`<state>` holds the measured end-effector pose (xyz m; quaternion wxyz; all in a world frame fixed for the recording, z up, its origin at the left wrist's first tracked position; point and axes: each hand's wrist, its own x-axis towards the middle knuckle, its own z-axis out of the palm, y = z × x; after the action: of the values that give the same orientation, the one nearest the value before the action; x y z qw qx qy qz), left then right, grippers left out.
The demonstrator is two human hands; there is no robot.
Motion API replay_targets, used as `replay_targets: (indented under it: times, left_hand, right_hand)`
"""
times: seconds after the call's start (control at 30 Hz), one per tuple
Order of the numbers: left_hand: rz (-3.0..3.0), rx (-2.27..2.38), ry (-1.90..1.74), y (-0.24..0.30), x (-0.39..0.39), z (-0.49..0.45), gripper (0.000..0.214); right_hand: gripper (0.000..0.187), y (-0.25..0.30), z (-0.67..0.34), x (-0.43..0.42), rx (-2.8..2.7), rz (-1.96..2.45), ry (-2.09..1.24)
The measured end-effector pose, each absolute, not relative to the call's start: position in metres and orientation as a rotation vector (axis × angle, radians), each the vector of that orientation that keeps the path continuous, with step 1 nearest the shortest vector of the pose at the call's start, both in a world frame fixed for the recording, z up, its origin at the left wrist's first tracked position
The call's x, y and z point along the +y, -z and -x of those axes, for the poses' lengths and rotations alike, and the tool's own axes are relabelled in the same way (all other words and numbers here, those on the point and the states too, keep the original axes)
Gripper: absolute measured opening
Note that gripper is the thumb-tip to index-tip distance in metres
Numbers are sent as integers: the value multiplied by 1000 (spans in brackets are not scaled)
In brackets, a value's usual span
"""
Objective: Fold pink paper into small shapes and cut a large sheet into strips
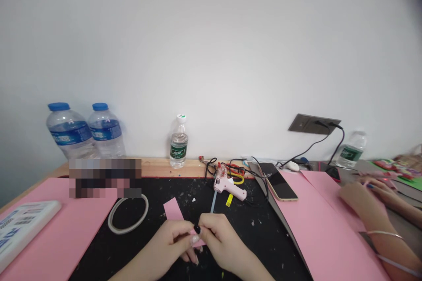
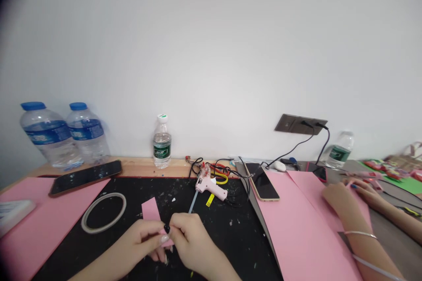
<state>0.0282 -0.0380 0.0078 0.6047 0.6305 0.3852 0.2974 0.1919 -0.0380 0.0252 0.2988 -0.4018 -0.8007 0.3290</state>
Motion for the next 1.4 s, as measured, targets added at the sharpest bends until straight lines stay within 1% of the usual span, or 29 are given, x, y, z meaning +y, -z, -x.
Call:
replay_targets:
  times: [0.1,0.17,0.33,0.5,0.67,0.87,1.0,1.13,1.4]
  left_hand:
    - [-1587,976,-722,-12,-36,-25,13]
    - [-1621,1021,-757,-13,-35,-23,11]
    - [-1520,1104,-828,-13,-32,-21,17]
    - [-1306,1112,-858,-10,-29,-21,22]
    - [-1270,1115,-876,-9,-29,-24,22]
    - [-1340,1098,-861,-11,-29,-25,21]
    - [-1427,1094,-862,-10,-31,-25,20]
    - [-1341,1042,-850,-9,-34,-24,22]
    - [-1293,1009,-854,-3,-29,-22,21]
  right_hand:
    - [27,-23,-192,-37,-2149,1058,-820]
    - [24,-21,-192,-35,-2131,1092,-819]
    - [10,-14,-193,-32,-1828,1214,-906]
    - [8,-12,-193,-31,-1762,1221,-917]
    - [6,-13,-191,-32,-1778,1231,-901]
    - [11,-16,-190,-34,-1751,1196,-953]
    - [8,-14,-192,-34,-1745,1228,-944]
    - [11,-11,-193,-32,-1743,1242,-916]
    - [11,-14,-193,-31,-1675,1179,-1031]
